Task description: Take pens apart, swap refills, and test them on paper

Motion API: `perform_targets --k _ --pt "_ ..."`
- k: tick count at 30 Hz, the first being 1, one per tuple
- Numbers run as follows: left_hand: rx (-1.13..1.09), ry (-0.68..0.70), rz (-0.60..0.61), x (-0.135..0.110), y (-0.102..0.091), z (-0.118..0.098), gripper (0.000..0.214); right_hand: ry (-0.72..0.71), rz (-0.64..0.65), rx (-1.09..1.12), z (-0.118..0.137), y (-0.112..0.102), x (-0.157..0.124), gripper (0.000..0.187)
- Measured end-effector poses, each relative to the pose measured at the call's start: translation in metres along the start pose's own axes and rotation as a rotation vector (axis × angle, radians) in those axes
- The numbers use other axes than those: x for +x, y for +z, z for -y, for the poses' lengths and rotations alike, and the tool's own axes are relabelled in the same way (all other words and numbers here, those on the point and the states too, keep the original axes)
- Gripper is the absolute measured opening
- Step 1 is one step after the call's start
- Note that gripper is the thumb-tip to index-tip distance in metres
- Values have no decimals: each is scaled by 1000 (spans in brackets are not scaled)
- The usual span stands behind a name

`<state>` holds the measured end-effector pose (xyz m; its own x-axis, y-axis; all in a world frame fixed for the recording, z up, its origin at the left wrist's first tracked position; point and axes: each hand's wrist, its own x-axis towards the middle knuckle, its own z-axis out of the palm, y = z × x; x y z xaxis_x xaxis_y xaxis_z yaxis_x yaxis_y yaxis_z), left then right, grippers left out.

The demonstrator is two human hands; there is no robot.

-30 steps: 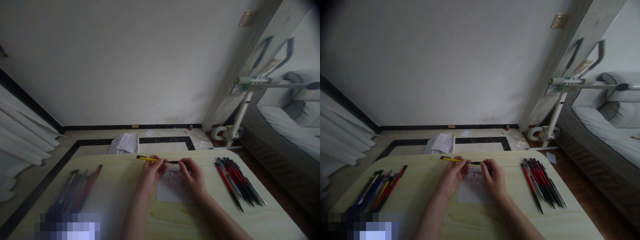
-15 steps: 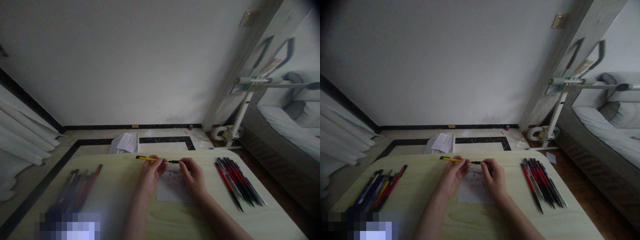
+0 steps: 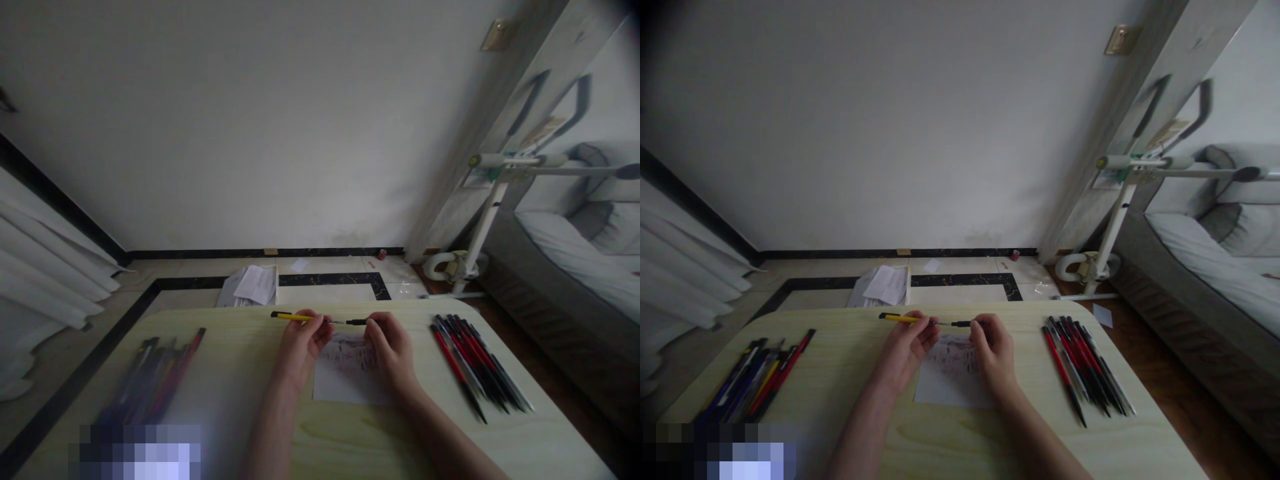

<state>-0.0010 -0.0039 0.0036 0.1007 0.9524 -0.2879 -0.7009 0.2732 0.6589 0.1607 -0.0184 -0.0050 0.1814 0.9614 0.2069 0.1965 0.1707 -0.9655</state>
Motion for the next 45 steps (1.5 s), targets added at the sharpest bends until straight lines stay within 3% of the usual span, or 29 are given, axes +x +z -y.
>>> perform_targets --k 11,29,36,45 --pt "30 -26 7 -1 1 -1 25 21 -14 65 -2 -1 1 10" --pt "29 -24 21 0 0 1 23 42 -68 157 5 3 8 19" --pt "20 -17 19 0 1 0 22 19 12 21 1 0 9 24" --pt "12 0 43 1 -2 2 22 -135 145 -397 5 1 2 23"
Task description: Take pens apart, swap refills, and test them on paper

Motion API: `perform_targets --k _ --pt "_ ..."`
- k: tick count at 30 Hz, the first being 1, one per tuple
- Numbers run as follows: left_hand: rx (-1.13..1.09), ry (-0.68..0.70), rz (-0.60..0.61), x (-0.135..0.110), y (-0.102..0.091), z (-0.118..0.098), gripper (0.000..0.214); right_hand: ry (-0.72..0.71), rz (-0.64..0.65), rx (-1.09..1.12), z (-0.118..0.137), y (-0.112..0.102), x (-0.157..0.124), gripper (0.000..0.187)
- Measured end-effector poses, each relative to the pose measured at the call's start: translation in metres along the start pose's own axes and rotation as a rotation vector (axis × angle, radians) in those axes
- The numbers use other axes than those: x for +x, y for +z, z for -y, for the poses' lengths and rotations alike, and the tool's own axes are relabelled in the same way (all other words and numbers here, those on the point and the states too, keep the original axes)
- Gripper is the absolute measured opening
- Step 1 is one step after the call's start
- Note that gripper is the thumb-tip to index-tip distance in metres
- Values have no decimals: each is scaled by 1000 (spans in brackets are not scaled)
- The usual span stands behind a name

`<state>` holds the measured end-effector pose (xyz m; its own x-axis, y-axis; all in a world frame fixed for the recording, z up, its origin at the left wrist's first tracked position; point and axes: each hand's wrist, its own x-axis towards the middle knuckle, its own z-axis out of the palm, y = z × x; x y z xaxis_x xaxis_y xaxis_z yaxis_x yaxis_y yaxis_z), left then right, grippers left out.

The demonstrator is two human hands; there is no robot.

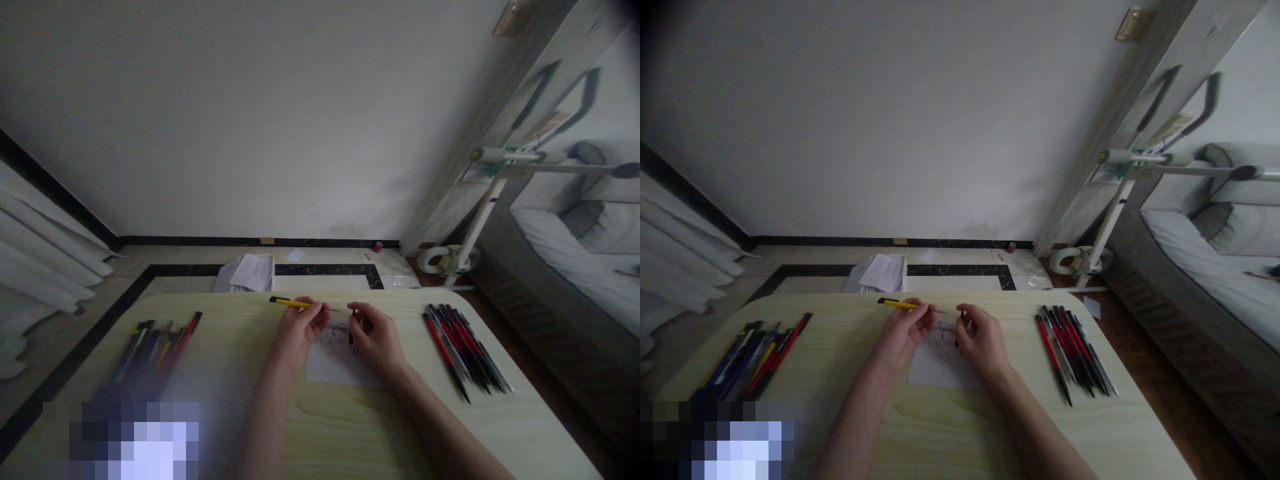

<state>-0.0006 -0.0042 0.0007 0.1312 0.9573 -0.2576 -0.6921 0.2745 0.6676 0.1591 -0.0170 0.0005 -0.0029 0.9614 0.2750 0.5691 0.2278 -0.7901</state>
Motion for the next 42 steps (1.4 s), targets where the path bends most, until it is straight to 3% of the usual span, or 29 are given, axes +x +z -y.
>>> perform_targets --k 13,42 --pt "-8 -7 -13 -1 3 -2 21 -143 27 -307 -4 4 -1 23" --pt "7 1 3 0 1 -1 18 -121 78 -368 -3 3 -1 22"
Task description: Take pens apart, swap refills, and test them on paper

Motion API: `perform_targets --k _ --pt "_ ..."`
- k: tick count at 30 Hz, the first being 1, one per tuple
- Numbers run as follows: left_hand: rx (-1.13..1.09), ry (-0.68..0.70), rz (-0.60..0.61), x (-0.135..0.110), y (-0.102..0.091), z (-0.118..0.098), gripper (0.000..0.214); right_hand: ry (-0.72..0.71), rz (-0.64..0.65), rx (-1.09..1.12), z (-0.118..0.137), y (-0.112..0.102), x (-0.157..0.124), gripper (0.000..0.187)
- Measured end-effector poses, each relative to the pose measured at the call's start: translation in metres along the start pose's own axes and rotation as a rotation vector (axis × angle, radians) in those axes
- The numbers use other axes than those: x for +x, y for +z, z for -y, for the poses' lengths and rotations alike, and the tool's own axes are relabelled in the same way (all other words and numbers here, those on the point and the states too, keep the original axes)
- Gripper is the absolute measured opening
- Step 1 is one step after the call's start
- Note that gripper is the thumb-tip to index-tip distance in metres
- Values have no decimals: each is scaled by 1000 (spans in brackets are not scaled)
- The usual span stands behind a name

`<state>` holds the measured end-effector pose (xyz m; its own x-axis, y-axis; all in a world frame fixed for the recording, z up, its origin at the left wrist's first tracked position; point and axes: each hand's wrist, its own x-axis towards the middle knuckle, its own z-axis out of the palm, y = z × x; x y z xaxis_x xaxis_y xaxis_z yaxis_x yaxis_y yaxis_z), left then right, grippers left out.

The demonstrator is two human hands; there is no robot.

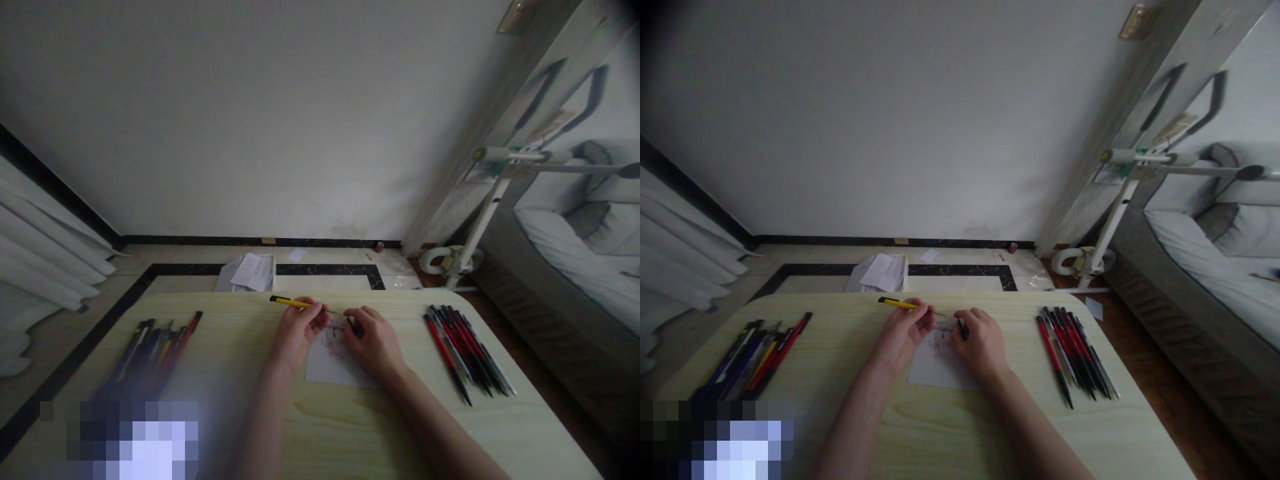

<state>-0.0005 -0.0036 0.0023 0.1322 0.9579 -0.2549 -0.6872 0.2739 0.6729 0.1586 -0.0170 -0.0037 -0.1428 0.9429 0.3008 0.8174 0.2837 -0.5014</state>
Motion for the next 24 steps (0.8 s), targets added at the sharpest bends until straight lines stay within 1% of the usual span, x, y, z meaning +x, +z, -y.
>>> perform_targets --k 8,14,21,24 --pt "-6 -2 -8 0 1 -1 19 -2 1 21 1 0 0 21" --pt "-8 -9 -25 0 0 0 20 9 -31 67 2 -1 0 20" --pt "3 5 -9 0 0 0 17 21 -67 162 2 -3 1 18" --pt "-28 -4 -13 0 -2 0 16 32 -88 249 -1 -2 0 16"
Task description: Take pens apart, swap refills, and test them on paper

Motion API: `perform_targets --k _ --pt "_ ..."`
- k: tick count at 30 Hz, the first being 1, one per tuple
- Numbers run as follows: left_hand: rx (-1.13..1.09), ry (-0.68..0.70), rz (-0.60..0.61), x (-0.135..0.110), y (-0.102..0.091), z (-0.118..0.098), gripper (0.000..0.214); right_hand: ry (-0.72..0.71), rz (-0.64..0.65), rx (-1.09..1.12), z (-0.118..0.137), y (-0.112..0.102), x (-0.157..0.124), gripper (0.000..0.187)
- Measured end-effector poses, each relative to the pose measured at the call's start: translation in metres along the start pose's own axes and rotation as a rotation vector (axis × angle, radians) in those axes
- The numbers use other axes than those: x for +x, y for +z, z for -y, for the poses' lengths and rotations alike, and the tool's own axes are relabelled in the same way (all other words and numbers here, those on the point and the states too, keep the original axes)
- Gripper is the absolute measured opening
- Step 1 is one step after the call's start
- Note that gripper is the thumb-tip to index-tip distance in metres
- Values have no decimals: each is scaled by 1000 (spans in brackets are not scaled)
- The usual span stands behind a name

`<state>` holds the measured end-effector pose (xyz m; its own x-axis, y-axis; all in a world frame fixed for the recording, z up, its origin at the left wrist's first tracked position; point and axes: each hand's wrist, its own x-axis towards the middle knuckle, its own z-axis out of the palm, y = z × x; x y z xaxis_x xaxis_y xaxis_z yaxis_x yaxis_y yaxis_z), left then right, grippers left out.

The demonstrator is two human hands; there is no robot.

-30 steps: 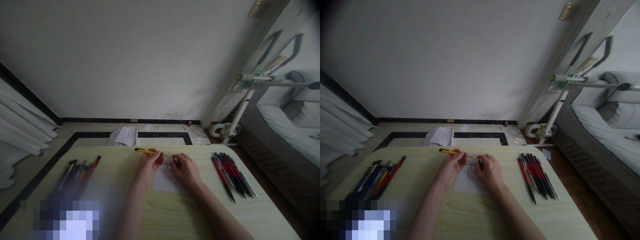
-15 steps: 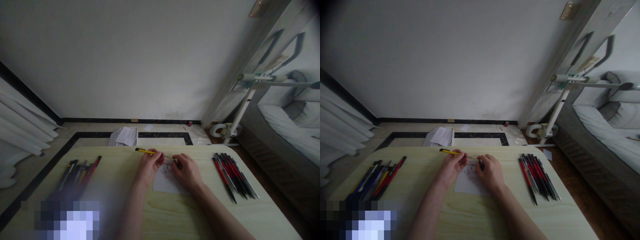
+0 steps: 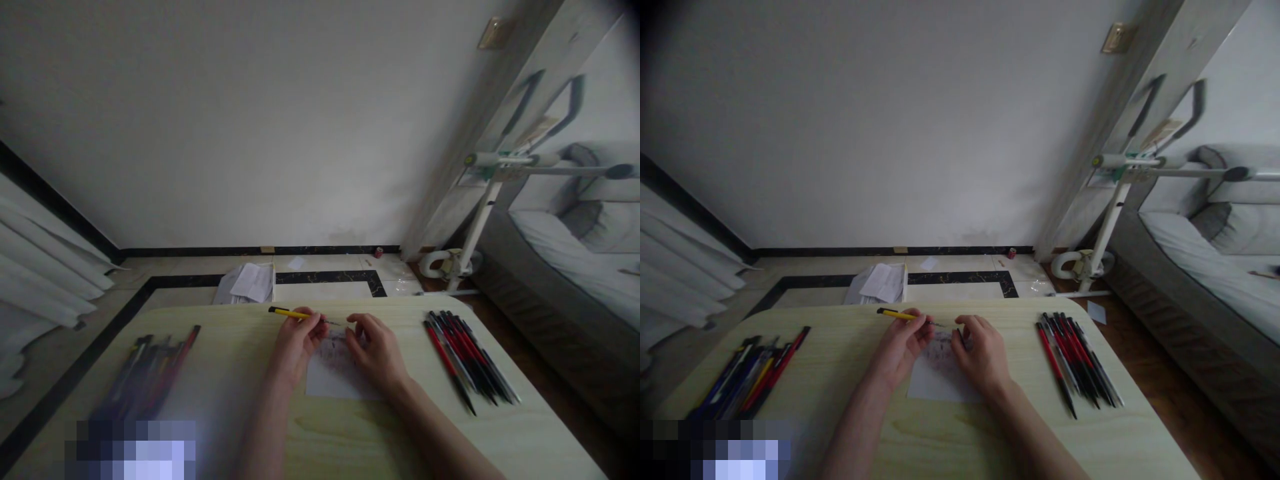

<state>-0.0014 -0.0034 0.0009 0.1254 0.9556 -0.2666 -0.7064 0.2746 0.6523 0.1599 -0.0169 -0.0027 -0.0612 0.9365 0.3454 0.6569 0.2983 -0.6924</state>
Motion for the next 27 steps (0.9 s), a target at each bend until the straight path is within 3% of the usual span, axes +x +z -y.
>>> perform_targets --k 8,11,13,19,27 --pt "-344 -16 -37 3 -11 -6 10 194 -113 463 9 1 4 19" --pt "-413 -13 -23 3 -13 -7 9 255 -69 673 23 9 8 23" --pt "-412 -12 -10 2 -13 -7 10 312 -22 814 34 19 9 24" --pt "-326 47 21 -3 -11 -6 10 343 -103 1093 59 45 12 22" --pt "-228 60 34 0 -9 -5 11 412 -117 1249 55 49 15 22"
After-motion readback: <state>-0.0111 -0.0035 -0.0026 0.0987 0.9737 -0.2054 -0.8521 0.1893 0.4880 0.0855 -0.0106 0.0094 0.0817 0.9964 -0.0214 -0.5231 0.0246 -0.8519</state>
